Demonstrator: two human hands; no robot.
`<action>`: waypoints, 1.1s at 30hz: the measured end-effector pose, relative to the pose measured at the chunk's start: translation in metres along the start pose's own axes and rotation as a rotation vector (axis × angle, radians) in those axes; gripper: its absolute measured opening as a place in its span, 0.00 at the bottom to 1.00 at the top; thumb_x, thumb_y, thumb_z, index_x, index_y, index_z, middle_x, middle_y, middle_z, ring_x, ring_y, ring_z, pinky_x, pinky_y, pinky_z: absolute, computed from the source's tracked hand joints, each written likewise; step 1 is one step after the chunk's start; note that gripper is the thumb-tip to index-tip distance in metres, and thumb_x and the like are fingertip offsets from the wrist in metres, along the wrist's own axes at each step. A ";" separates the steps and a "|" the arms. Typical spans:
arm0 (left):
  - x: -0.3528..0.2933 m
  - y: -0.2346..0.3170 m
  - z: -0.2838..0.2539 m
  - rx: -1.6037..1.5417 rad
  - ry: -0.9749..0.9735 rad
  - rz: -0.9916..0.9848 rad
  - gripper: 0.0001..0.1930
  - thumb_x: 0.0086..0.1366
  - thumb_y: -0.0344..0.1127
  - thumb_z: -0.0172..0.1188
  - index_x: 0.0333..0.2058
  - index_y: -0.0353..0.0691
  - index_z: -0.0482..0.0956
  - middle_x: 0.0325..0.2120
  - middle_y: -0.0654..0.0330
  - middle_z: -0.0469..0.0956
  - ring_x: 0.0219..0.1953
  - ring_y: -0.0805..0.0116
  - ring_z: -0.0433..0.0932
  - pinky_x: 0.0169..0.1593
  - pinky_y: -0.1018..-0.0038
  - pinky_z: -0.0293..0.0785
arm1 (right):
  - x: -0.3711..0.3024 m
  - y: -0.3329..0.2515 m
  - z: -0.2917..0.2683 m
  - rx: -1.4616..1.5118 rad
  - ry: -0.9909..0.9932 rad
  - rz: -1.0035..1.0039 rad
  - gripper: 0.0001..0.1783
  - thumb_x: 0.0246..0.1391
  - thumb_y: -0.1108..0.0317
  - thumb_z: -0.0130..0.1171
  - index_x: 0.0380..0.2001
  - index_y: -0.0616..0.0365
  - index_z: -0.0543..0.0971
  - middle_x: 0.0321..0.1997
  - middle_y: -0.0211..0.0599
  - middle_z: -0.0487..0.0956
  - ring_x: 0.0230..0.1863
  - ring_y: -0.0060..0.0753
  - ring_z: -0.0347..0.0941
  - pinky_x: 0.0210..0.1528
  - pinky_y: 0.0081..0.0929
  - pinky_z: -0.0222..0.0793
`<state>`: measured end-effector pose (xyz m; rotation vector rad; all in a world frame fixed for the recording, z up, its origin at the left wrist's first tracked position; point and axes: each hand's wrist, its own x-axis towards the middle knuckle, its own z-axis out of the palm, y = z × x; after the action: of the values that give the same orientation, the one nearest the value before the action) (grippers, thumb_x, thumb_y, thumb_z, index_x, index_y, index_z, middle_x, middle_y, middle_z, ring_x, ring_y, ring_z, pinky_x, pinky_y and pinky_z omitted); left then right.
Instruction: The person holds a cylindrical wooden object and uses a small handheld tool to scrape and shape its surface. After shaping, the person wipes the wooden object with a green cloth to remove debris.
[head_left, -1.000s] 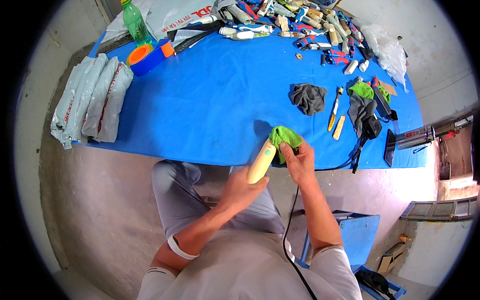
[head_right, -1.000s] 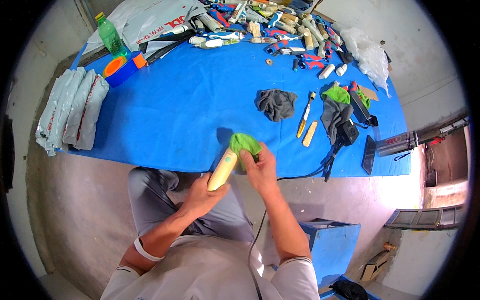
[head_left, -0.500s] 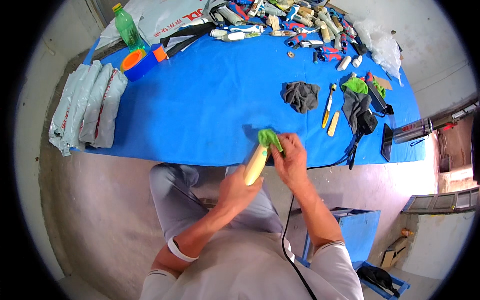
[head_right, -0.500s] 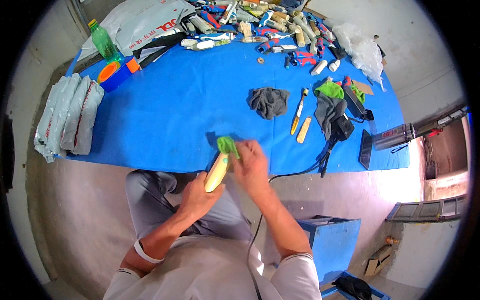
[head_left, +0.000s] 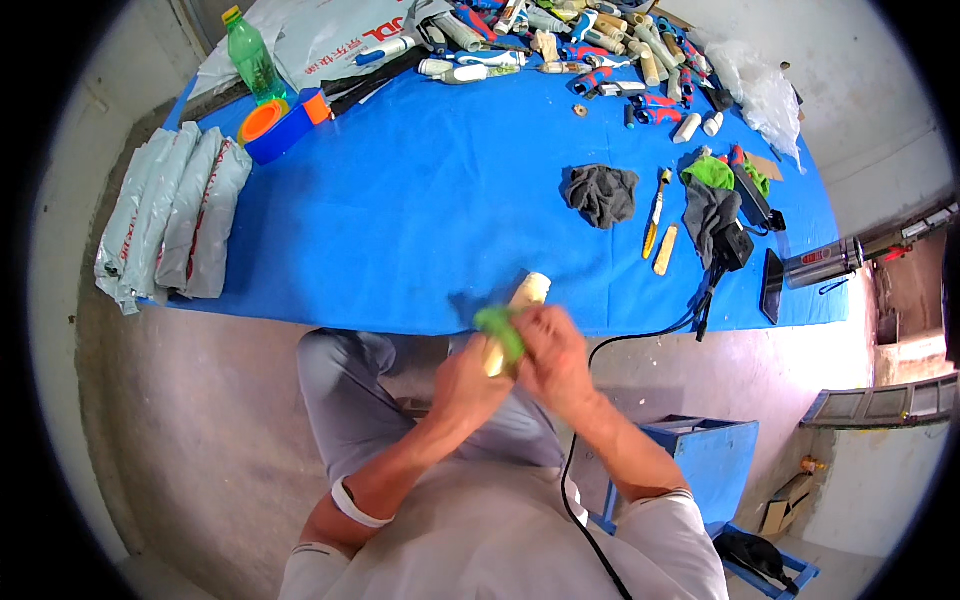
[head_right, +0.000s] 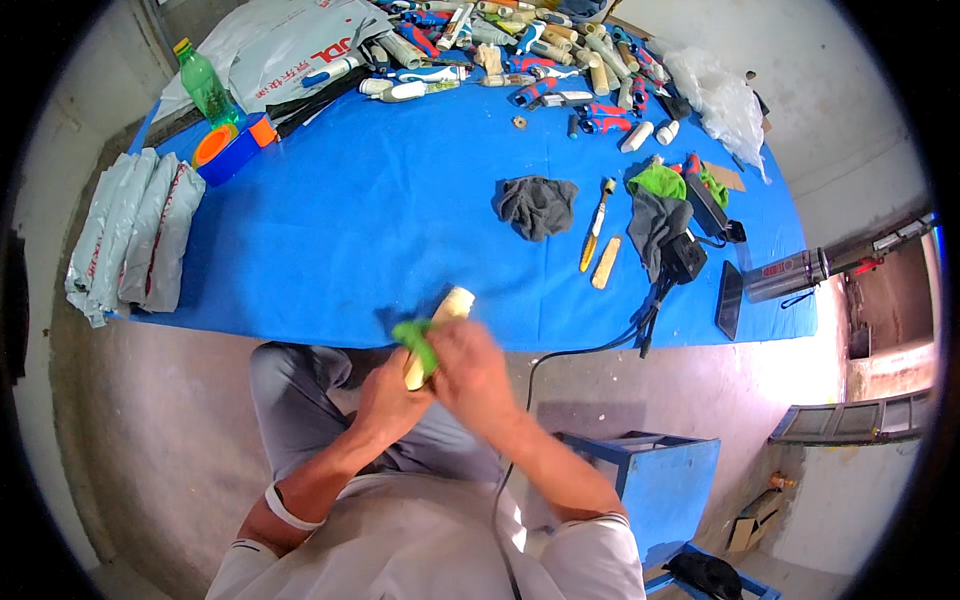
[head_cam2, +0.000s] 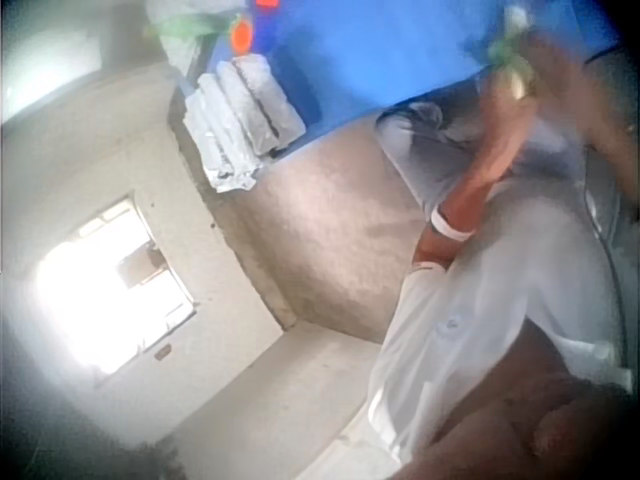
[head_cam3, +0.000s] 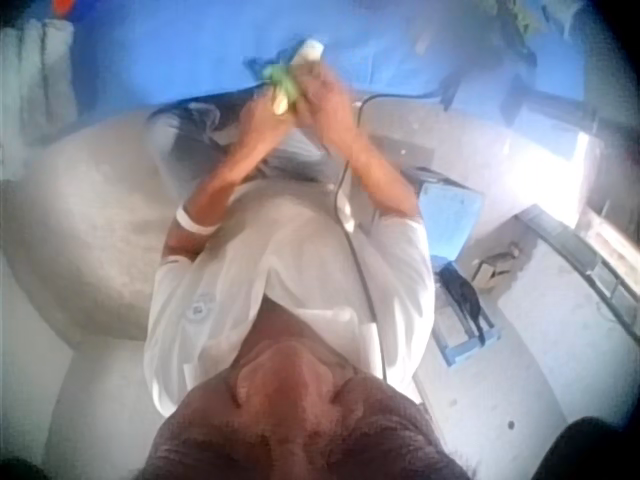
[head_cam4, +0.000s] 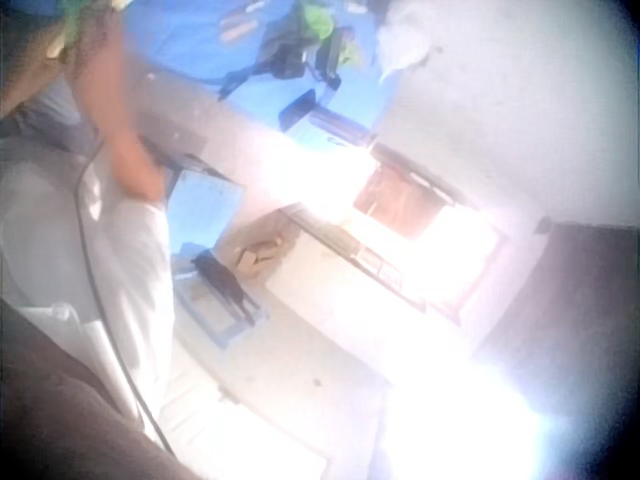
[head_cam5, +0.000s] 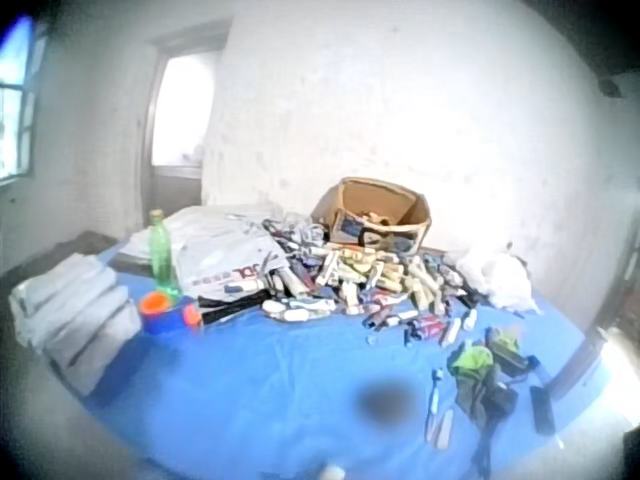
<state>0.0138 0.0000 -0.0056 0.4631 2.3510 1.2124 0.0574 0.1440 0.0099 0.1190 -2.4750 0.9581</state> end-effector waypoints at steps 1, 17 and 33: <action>-0.002 -0.004 0.000 -0.034 0.002 0.036 0.20 0.57 0.44 0.67 0.35 0.32 0.73 0.28 0.40 0.80 0.36 0.38 0.80 0.36 0.53 0.75 | -0.005 -0.007 0.001 0.019 -0.042 -0.055 0.24 0.38 0.86 0.57 0.45 0.65 0.79 0.39 0.49 0.76 0.38 0.48 0.74 0.40 0.36 0.72; 0.009 -0.020 -0.014 -0.403 -0.256 -0.019 0.20 0.59 0.43 0.70 0.36 0.32 0.73 0.23 0.61 0.74 0.23 0.68 0.73 0.28 0.67 0.70 | 0.018 0.043 -0.012 0.088 0.139 0.195 0.16 0.48 0.81 0.60 0.43 0.64 0.81 0.39 0.46 0.77 0.38 0.45 0.76 0.40 0.32 0.73; -0.004 0.002 -0.009 -0.087 -0.087 -0.103 0.20 0.58 0.44 0.65 0.40 0.33 0.75 0.33 0.42 0.81 0.39 0.43 0.81 0.42 0.56 0.75 | 0.014 0.000 -0.008 0.041 0.011 -0.043 0.17 0.44 0.82 0.60 0.42 0.62 0.80 0.39 0.46 0.77 0.41 0.52 0.75 0.41 0.40 0.73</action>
<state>0.0126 -0.0068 0.0017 0.3546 2.2107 1.2167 0.0484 0.1511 0.0214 0.1789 -2.4335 0.9895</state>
